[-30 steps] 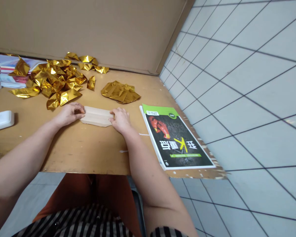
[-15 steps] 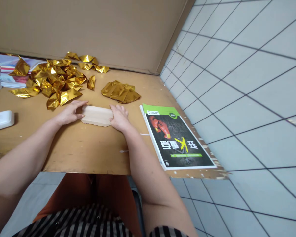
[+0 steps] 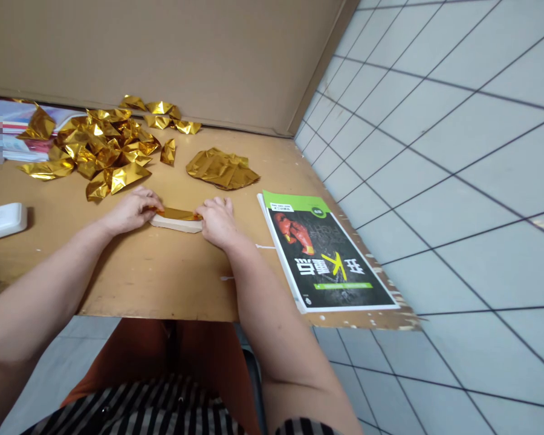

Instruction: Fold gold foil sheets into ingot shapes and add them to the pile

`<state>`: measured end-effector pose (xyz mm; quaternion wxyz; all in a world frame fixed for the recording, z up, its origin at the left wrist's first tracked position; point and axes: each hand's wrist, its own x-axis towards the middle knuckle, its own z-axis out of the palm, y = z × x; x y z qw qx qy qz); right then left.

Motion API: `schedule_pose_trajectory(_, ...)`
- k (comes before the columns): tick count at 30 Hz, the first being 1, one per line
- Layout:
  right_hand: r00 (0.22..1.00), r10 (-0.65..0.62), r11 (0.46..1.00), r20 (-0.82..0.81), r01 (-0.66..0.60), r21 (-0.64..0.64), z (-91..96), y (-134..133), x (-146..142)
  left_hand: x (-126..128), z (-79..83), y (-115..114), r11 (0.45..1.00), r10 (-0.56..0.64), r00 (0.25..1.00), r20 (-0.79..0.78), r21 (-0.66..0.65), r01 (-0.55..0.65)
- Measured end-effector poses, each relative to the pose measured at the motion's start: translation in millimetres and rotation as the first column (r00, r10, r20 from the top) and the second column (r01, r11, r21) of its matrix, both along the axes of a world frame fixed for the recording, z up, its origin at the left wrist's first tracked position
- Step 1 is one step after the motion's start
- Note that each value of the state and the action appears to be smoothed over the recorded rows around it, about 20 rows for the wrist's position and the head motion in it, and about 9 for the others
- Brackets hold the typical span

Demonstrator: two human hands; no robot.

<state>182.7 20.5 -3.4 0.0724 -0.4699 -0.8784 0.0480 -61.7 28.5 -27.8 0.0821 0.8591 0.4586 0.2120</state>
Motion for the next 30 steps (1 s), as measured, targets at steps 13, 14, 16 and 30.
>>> schedule_pose_trajectory(13, 0.993, 0.075, 0.996, 0.091, -0.07, -0.055, 7.2, -7, 3, 24, 9.6, -20, 0.99, -0.137, 0.982, -0.131, -0.034, 0.133)
schedule_pose_trajectory(14, 0.992, 0.075, 0.996, 0.101, -0.069, -0.059, 8.3, -8, 2, 28, 8.1, -22, 0.987, -0.162, 0.978, -0.135, -0.041, 0.157)
schedule_pose_trajectory(16, 0.99, 0.074, 0.996, 0.12, -0.067, -0.061, 9.8, -9, 1, 35, 4.2, -23, 0.979, -0.199, 0.968, -0.155, -0.076, 0.189)
schedule_pose_trajectory(30, 0.988, 0.136, 0.99, 0.067, -0.132, -0.057, -1.2, -13, -10, 33, -1.8, -22, 0.945, -0.257, 0.932, -0.256, -0.27, 0.186)
